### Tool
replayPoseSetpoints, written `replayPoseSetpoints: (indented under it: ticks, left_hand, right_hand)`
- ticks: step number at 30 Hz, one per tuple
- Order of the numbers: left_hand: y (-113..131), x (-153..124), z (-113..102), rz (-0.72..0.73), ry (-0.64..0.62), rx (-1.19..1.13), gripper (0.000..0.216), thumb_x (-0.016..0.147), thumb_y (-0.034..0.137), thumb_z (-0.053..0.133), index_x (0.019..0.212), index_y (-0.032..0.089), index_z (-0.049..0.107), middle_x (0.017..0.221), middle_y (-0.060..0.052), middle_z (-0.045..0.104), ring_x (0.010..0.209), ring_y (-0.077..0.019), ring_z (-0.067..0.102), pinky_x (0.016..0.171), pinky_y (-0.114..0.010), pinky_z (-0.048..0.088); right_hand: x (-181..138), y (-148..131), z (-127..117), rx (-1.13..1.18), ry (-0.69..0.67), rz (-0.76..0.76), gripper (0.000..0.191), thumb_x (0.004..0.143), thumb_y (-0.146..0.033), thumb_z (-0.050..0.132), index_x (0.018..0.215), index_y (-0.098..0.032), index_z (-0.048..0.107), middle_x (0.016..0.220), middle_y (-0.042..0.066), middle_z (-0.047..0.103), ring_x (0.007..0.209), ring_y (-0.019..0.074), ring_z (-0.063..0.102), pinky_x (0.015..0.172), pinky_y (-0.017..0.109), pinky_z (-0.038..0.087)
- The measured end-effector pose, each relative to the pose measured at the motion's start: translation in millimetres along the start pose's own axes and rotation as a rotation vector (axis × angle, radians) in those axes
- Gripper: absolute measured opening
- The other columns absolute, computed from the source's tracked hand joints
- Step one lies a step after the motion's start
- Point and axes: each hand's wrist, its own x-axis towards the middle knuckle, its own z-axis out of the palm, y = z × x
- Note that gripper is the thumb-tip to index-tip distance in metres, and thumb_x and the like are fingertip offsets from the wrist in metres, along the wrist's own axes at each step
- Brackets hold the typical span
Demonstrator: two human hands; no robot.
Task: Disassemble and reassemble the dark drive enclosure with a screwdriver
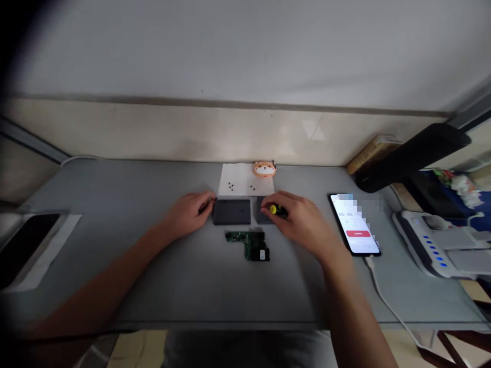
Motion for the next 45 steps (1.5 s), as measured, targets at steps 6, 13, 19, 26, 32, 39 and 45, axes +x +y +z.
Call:
replayPoseSetpoints:
  ticks: [6, 13, 19, 26, 32, 39, 45]
  left_hand:
    - [1, 1, 2, -0.032, -0.033, 0.015, 0.021, 0.096, 0.018, 0.042, 0.102, 0.019, 0.063, 0.089, -0.007, 0.073, 0.08, -0.0214, 0.068, 0.081, -0.035, 0.051]
    - [5, 2, 0, -0.048, -0.037, -0.004, 0.017, 0.094, 0.019, 0.047, 0.1, 0.02, 0.063, 0.082, -0.004, 0.07, 0.076, -0.0208, 0.066, 0.079, -0.035, 0.051]
    - [2, 1, -6, -0.015, -0.089, -0.011, 0.019, 0.092, 0.019, 0.052, 0.106, 0.018, 0.063, 0.082, -0.006, 0.068, 0.079, -0.0227, 0.066, 0.081, -0.037, 0.052]
    - [0, -2, -10, 0.031, -0.104, 0.006, 0.025, 0.091, 0.023, 0.053, 0.112, 0.016, 0.062, 0.086, -0.007, 0.068, 0.084, -0.024, 0.067, 0.086, -0.04, 0.052]
    - [1, -3, -12, 0.039, -0.098, 0.015, 0.025, 0.091, 0.026, 0.052, 0.113, 0.019, 0.062, 0.081, -0.004, 0.067, 0.081, -0.0225, 0.066, 0.085, -0.038, 0.053]
    - [-2, -4, -8, 0.08, -0.082, 0.02, 0.029, 0.092, 0.027, 0.051, 0.117, 0.019, 0.062, 0.091, -0.007, 0.071, 0.091, -0.0251, 0.069, 0.089, -0.042, 0.054]
    - [-9, -3, -2, 0.119, -0.025, -0.013, 0.024, 0.097, 0.025, 0.045, 0.108, 0.021, 0.066, 0.093, -0.006, 0.074, 0.088, -0.0213, 0.07, 0.088, -0.039, 0.055]
  right_hand:
    - [-53, -13, 30, -0.113, -0.087, -0.106, 0.024, 0.098, -0.039, 0.056, 0.112, -0.023, 0.067, 0.123, 0.01, 0.071, 0.096, 0.0248, 0.075, 0.078, 0.037, 0.061]
    - [-71, -17, 29, -0.093, -0.159, -0.078, 0.039, 0.09, -0.047, 0.067, 0.122, -0.025, 0.063, 0.132, 0.012, 0.069, 0.095, 0.0304, 0.075, 0.081, 0.048, 0.063]
    - [-69, -22, 26, -0.091, -0.176, -0.087, 0.031, 0.093, -0.037, 0.065, 0.122, -0.024, 0.064, 0.125, 0.01, 0.071, 0.09, 0.0278, 0.075, 0.077, 0.043, 0.062]
    - [-4, -22, -6, -0.136, -0.132, -0.119, 0.027, 0.09, -0.033, 0.066, 0.117, -0.03, 0.07, 0.134, 0.005, 0.065, 0.086, 0.0223, 0.073, 0.074, 0.035, 0.054]
    - [29, -18, 14, -0.188, -0.194, -0.037, 0.026, 0.086, -0.024, 0.067, 0.112, -0.027, 0.072, 0.128, 0.005, 0.068, 0.078, 0.02, 0.069, 0.07, 0.033, 0.048]
    - [22, -19, 33, -0.156, -0.152, -0.08, 0.026, 0.089, -0.028, 0.064, 0.114, -0.024, 0.072, 0.134, 0.008, 0.065, 0.079, 0.0216, 0.071, 0.067, 0.034, 0.049]
    - [23, -20, 32, -0.179, -0.218, -0.055, 0.027, 0.089, -0.029, 0.068, 0.116, -0.025, 0.072, 0.129, 0.009, 0.069, 0.087, 0.024, 0.073, 0.072, 0.035, 0.051]
